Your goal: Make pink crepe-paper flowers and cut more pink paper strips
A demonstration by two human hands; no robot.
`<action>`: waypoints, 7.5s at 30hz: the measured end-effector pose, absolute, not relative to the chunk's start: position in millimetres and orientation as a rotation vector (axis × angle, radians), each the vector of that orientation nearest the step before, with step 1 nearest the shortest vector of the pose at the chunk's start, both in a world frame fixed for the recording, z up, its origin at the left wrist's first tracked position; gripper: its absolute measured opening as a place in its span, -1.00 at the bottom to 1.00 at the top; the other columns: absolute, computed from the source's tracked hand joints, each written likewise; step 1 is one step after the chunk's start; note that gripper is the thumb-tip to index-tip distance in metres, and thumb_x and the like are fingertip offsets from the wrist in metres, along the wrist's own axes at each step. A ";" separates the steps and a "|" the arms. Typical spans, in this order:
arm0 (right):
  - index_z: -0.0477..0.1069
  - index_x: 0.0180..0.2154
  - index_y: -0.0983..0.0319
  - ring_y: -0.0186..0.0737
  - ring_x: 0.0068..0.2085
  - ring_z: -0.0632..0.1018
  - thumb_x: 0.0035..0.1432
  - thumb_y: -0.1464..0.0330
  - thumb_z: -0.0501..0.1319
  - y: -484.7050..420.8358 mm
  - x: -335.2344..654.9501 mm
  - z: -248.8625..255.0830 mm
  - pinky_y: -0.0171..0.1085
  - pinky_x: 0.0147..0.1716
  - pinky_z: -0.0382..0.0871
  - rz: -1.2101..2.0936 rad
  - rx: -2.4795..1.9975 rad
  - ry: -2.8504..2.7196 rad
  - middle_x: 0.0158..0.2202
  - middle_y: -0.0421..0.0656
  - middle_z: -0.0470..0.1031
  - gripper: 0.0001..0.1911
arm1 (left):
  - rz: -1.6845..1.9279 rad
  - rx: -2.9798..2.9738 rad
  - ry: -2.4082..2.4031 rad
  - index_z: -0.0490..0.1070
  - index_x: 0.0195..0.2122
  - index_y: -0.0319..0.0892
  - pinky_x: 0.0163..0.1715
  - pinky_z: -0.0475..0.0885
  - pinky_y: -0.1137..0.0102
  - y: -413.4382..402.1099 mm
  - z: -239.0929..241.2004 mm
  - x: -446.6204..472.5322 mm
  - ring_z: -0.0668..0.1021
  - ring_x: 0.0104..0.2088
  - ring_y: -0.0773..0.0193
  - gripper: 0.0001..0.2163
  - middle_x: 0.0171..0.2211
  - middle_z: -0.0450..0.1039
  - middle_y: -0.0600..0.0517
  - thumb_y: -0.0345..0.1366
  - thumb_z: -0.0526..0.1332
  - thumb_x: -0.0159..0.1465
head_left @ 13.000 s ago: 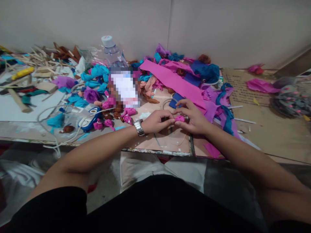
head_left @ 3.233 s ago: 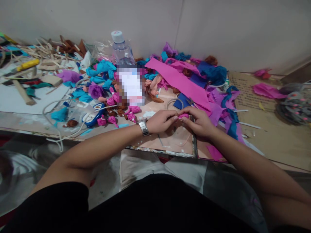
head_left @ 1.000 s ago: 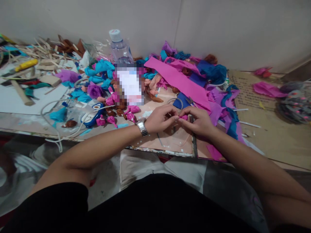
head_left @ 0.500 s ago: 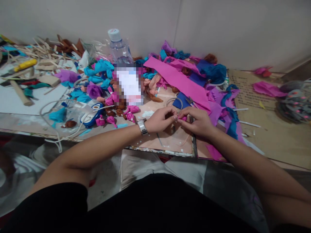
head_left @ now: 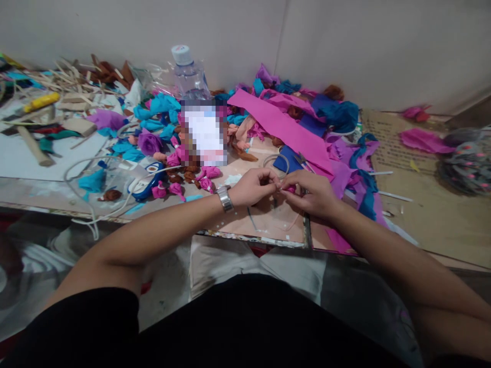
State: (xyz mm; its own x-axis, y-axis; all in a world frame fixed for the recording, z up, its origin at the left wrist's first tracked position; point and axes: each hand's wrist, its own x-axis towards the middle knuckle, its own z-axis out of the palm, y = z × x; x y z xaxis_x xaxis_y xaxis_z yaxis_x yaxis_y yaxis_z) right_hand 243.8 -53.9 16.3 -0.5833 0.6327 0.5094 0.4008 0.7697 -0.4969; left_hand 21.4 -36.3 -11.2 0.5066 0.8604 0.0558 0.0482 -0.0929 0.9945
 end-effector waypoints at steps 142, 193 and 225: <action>0.56 -0.18 0.10 -0.15 -0.29 0.63 0.29 0.29 0.33 -53.2 243.3 10.1 -0.20 -0.29 0.46 0.478 -0.997 -2.162 -0.25 -0.19 0.68 -0.93 | 0.977 1.992 0.856 0.47 -0.17 -0.18 -0.24 0.41 0.38 -42.3 -2.2 16.1 0.51 -0.29 0.28 -0.74 -0.27 0.55 0.01 -0.08 0.18 0.47; 0.53 -0.19 0.17 -0.26 -0.37 0.46 0.30 0.30 0.29 -54.9 239.5 13.1 -0.28 -0.38 0.28 0.706 -1.137 -2.035 -0.33 -0.19 0.57 -0.91 | 0.966 1.884 0.762 0.49 -0.09 -0.20 -0.28 0.44 0.46 -41.8 -9.7 17.5 0.59 -0.33 0.33 -0.73 -0.29 0.60 0.02 -0.10 0.36 0.36; 0.55 -0.12 0.15 -0.03 -0.13 0.65 0.26 0.35 0.34 -47.2 246.4 10.2 -0.07 -0.10 0.55 0.325 -0.795 -2.233 -0.17 -0.06 0.65 -0.86 | 0.734 1.261 0.931 0.50 -0.24 -0.25 -0.63 0.32 0.60 -43.4 11.3 22.2 0.49 -0.64 0.49 -0.89 -0.42 0.65 0.03 -0.34 0.38 0.27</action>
State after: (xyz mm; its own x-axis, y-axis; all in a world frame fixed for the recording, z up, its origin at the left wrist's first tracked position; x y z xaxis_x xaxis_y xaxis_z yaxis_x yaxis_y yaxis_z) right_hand 246.4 -47.2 10.2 -0.5406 0.6298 0.5577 0.4448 0.7767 -0.4460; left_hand 22.2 -43.4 11.3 0.4560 0.8730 -0.1730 0.0357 0.1762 0.9837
